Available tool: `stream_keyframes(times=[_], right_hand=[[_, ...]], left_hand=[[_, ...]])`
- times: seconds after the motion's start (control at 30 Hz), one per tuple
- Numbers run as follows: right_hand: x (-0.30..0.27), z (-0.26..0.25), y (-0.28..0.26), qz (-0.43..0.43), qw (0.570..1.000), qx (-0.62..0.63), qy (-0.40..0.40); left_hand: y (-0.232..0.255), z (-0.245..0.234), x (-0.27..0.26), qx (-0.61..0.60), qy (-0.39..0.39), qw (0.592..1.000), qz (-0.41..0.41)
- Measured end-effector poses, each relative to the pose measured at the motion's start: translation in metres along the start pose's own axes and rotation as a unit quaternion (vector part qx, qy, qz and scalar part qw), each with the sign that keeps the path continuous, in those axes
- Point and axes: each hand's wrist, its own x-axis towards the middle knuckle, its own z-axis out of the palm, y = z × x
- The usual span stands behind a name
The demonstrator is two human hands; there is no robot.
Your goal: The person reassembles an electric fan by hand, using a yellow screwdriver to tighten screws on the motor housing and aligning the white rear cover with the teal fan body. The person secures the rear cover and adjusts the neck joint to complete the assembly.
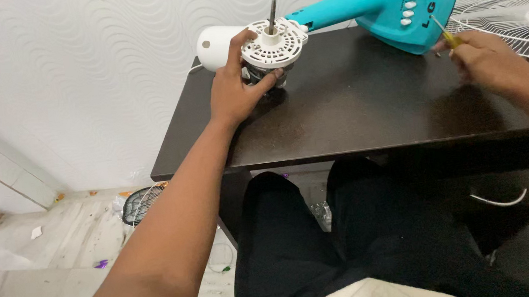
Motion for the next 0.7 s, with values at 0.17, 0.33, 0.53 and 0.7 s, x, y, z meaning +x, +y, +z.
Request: stream_keyframes(times=[0.17,0.33,0.53,0.7], right_hand=[[0.042,-0.002,0.059,-0.038,0.958,-0.278,0.064],[0.075,0.016,0.073,-0.072,0.937,-0.333,0.075],[0.074,0.020,0.075,-0.072,0.925,-0.361,0.094],[0.084,0.019,0.084,-0.065,0.934,-0.342,0.079]], left_hand=[[-0.002,0.001,-0.002,-0.011,0.013,0.999,0.031],[-0.003,0.000,-0.001,-0.002,0.008,1.000,0.025],[-0.002,0.000,-0.002,0.002,0.009,1.000,0.020],[-0.003,0.001,-0.001,0.006,0.011,1.000,0.029]])
